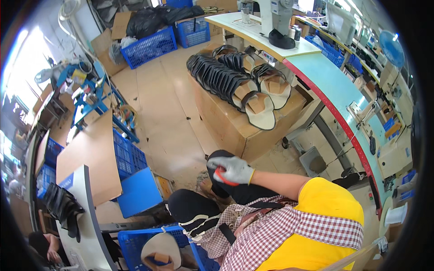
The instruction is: The recorder is using scissors to trim excess material from shoe components at a workstation in a manufacturing environment.
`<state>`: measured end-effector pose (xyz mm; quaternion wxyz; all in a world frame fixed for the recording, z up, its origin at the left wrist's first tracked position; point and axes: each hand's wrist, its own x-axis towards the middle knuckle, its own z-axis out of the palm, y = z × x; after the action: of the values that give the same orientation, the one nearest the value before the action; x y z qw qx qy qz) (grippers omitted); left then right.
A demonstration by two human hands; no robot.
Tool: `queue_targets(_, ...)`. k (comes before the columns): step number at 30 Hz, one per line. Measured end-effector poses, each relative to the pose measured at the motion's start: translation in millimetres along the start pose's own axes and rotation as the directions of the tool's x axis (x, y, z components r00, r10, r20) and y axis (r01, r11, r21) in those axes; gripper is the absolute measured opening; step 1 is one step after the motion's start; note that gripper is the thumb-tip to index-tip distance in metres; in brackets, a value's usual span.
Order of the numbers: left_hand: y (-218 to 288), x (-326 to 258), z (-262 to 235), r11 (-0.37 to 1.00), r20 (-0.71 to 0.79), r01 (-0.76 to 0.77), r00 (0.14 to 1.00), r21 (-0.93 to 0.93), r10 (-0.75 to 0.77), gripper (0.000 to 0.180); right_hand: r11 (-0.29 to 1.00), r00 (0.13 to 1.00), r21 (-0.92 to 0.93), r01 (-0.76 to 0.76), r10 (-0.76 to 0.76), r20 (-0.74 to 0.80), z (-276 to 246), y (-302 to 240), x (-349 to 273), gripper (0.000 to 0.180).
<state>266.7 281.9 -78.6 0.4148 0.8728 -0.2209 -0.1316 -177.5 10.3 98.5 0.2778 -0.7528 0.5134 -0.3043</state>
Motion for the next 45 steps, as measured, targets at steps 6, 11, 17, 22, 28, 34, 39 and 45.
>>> queue_targets(6, 172.4, -68.3, 33.4, 0.928, -0.253, -0.189, 0.961, -0.320, 0.108, 0.049, 0.915, 0.974, 0.402, 0.025, -0.113, 0.195, 23.3, -28.6, -13.8, 0.070)
queue_targets(11, 266.7, -136.2, 104.5, 0.816, -0.107, -0.536, 0.844, -0.217, 0.525, 0.063, 0.868, 0.993, 0.483, 0.118, -0.101, -0.062, 11.3, -40.5, -10.5, 0.070)
queue_targets(17, 315.5, -156.4, 151.4, 0.642, 0.402, 0.021, 0.796, -0.766, 0.453, 0.052, 0.893, 0.948, 0.448, 0.050, 0.099, -0.302, -9.5, -5.6, -8.4, 0.060)
queue_targets(22, 298.0, -139.8, 194.4, 0.102, 0.723, 0.848, 0.373, -0.520, 0.582, 0.043, 0.994, 0.869, 0.049, 0.093, -0.057, -0.491, -8.5, 51.7, 28.9, 0.020)
queue_targets(28, 290.3, -142.9, 183.8, 0.532, 0.864, 0.699, 0.482, -0.478, 0.144, 0.024, 0.966, 0.963, -0.068, -0.251, 0.242, -0.123, -5.9, 126.1, 52.7, 0.038)
queue_targets(34, 287.2, -190.4, 156.5, 0.838, 0.556, -0.209, 0.664, -0.504, 0.500, 0.021, 0.896, 0.907, -0.146, -0.419, 0.420, -0.022, -8.0, 111.5, 58.0, 0.050)
queue_targets(39, 268.1, -204.5, 173.9, 0.886, 0.708, -0.355, 0.540, -0.300, 0.456, 0.030, 0.914, 0.922, -0.151, -0.377, 0.386, 0.031, -14.0, 88.5, 65.0, 0.052)
queue_targets(45, 285.2, -178.6, 167.9, 0.882, 0.781, 0.127, 0.534, -0.453, 0.324, 0.013, 0.924, 0.857, 0.041, -0.380, 0.369, -0.361, -15.5, 99.0, 53.9, 0.062)
